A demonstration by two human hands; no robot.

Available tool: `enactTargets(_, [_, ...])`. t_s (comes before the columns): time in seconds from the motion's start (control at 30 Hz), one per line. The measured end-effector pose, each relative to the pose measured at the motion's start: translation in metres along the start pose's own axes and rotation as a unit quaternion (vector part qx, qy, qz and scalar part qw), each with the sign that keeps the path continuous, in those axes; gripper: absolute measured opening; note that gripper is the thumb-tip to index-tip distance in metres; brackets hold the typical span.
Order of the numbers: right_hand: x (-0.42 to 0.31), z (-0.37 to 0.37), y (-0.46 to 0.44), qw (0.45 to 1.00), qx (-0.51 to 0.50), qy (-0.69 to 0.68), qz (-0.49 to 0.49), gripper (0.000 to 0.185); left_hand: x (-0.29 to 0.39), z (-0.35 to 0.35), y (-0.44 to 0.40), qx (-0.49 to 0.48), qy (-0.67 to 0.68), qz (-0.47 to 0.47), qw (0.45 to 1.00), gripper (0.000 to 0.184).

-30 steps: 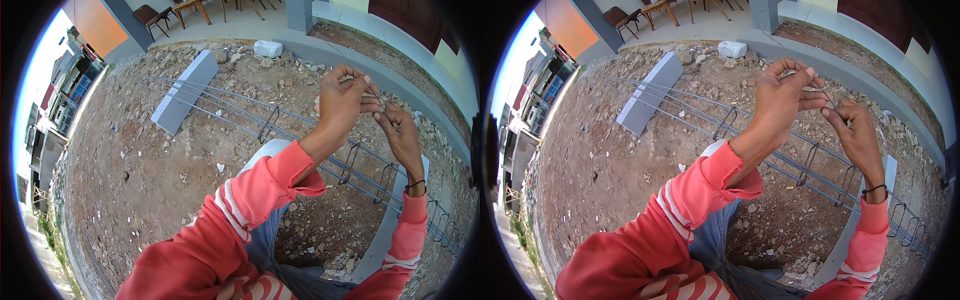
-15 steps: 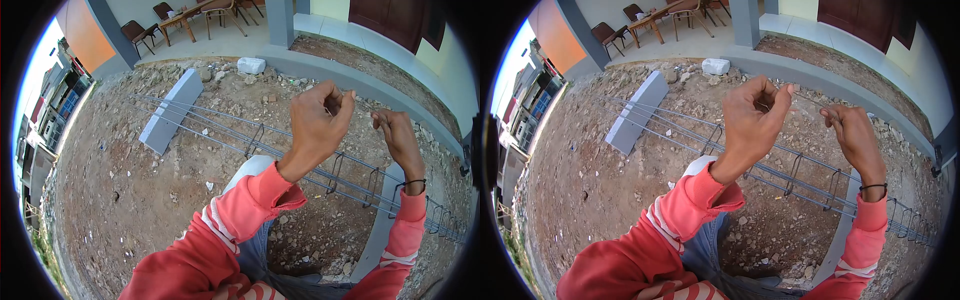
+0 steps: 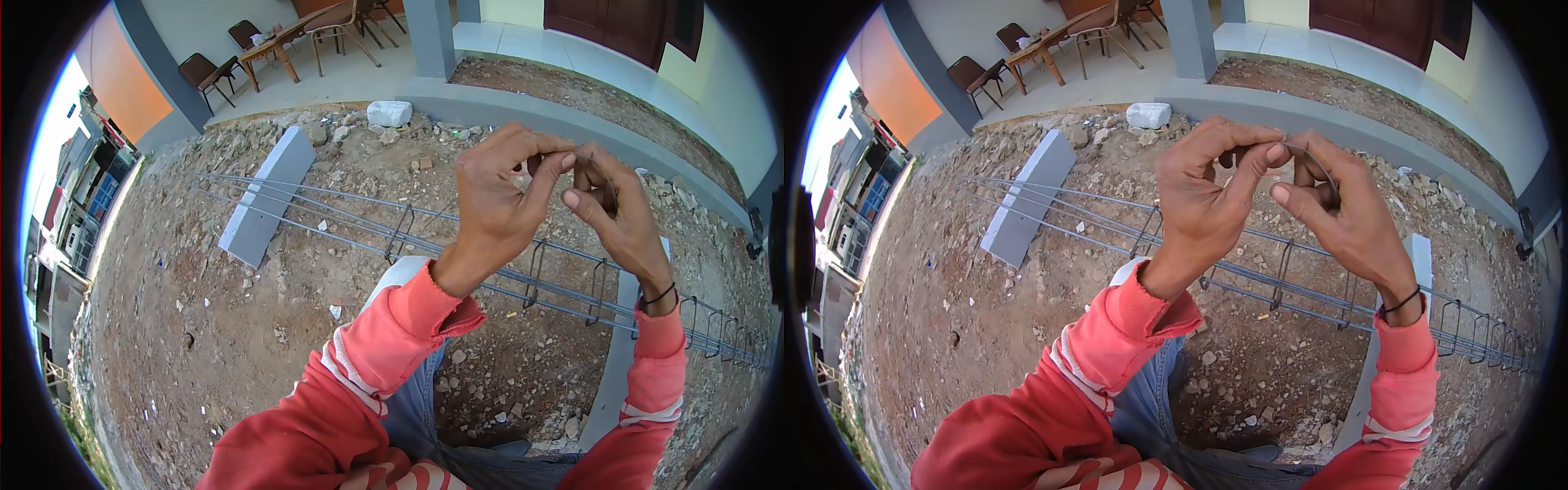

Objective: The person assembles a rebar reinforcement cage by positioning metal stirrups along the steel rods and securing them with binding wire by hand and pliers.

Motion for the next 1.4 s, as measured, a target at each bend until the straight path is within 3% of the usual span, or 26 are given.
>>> enactTargets(0.07, [-0.006, 0.006, 0.001, 0.987, -0.023, -0.156, 0.028, 0.034, -0.001, 0.007, 0.006, 0.035, 0.079, -0.046, 0.995, 0.009])
enactTargets(0.1, [-0.004, 0.014, 0.0, 0.988, -0.012, -0.148, 0.034, 0.034, -0.002, 0.013, 0.01, 0.028, 0.091, -0.045, 0.994, 0.009])
enactTargets(0.17, [0.005, 0.034, -0.004, 0.965, 0.12, -0.233, 0.01, 0.037, -0.002, 0.023, 0.019, 0.07, 0.114, -0.063, 0.989, 0.015])
enactTargets(0.2, [0.007, 0.043, -0.005, 0.965, 0.128, -0.228, 0.014, 0.037, 0.0, 0.026, 0.021, 0.064, 0.121, -0.064, 0.988, 0.015])
enactTargets(0.27, [0.007, 0.054, -0.009, 0.934, 0.238, -0.266, -0.019, 0.048, 0.005, 0.03, 0.022, 0.078, 0.104, -0.057, 0.99, 0.015])
enactTargets(0.37, [-0.008, 0.044, -0.007, 0.921, 0.295, -0.251, 0.049, 0.058, 0.009, 0.034, 0.027, 0.041, 0.056, -0.063, 0.996, 0.02])
enactTargets(0.57, [0.008, 0.036, -0.014, 0.91, 0.348, -0.224, 0.023, 0.065, 0.011, 0.039, 0.029, -0.012, -0.043, -0.015, 0.999, 0.021])
enactTargets(0.6, [0.011, 0.031, -0.017, 0.909, 0.35, -0.223, 0.026, 0.065, 0.011, 0.041, 0.029, -0.015, -0.041, -0.017, 0.999, 0.021])
enactTargets(0.67, [0.012, 0.013, -0.024, 0.88, 0.381, -0.283, -0.003, 0.055, 0.009, 0.048, 0.031, -0.011, 0.127, -0.12, 0.985, 0.019])
enactTargets(0.7, [0.017, -0.007, -0.028, 0.88, 0.382, -0.282, -0.001, 0.055, 0.007, 0.048, 0.03, -0.013, 0.129, -0.122, 0.984, 0.019])
enactTargets(0.77, [0.025, -0.052, -0.027, 0.827, 0.274, -0.489, -0.038, 0.051, -0.003, 0.043, 0.026, -0.089, 0.161, -0.193, 0.964, 0.017])
enactTargets(0.83, [0.021, -0.071, -0.016, 0.852, 0.228, -0.47, -0.027, 0.052, -0.01, 0.041, 0.024, -0.131, 0.104, -0.169, 0.971, 0.018])
enactTargets(0.9, [0.018, -0.074, -0.011, 0.874, 0.18, -0.45, -0.017, 0.054, -0.009, 0.042, 0.021, -0.164, 0.032, -0.063, 0.984, 0.017])
enactTargets(0.93, [0.014, -0.068, -0.01, 0.942, 0.226, -0.247, 0.026, 0.062, -0.01, 0.043, 0.02, -0.165, 0.032, -0.063, 0.984, 0.017])
enactTargets(0.97, [0.012, -0.063, -0.01, 0.963, 0.257, -0.034, 0.071, 0.07, -0.013, 0.044, 0.021, -0.211, 0.024, -0.109, 0.971, 0.016])
enactTargets(1.0, [0.014, -0.058, -0.01, 0.963, 0.254, -0.037, 0.076, 0.07, -0.016, 0.046, 0.023, -0.256, 0.016, -0.157, 0.954, 0.015])
enactTargets(1.07, [0.028, -0.043, -0.007, 0.975, 0.081, 0.141, 0.15, 0.071, -0.031, 0.052, 0.029, -0.28, 0.0, -0.179, 0.943, 0.014])
enactTargets(1.1, [0.042, -0.035, -0.001, 0.975, 0.079, 0.136, 0.156, 0.071, -0.039, 0.055, 0.034, -0.303, -0.016, -0.195, 0.933, 0.013])
enactTargets(1.17, [0.07, -0.023, 0.011, 0.957, -0.013, 0.258, 0.131, 0.07, -0.038, 0.056, 0.032, -0.272, -0.036, -0.16, 0.948, 0.013])
enactTargets(1.2, [0.078, -0.025, 0.017, 0.985, -0.043, 0.076, 0.147, 0.065, -0.035, 0.056, 0.03, -0.285, -0.033, -0.137, 0.948, 0.012])
enactTargets(1.23, [0.077, -0.033, 0.02, 0.985, -0.045, 0.074, 0.148, 0.065, -0.032, 0.056, 0.028, -0.297, -0.03, -0.115, 0.948, 0.012])
enactTargets(1.3, [0.068, -0.052, 0.021, 0.964, -0.18, 0.018, 0.196, 0.058, -0.031, 0.054, 0.022, -0.284, 0.003, -0.148, 0.947, 0.011])
enactTargets(1.37, [0.07, -0.058, 0.02, 0.968, -0.16, -0.02, 0.191, 0.051, -0.039, 0.052, 0.019, -0.27, 0.038, -0.18, 0.945, 0.011])
enactTargets(1.4, [0.071, -0.06, 0.019, 0.977, -0.097, 0.016, 0.189, 0.047, -0.047, 0.051, 0.02, -0.256, 0.071, -0.204, 0.942, 0.01])
Point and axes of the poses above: each hand's wrist, its own y-axis away from the middle knuckle, its own z-axis out of the palm, x = y × z, the point moved 1 cm from there along -y, towards the middle knuckle, and after that the axes turned 6 degrees about -y, right-handed, at the moved point
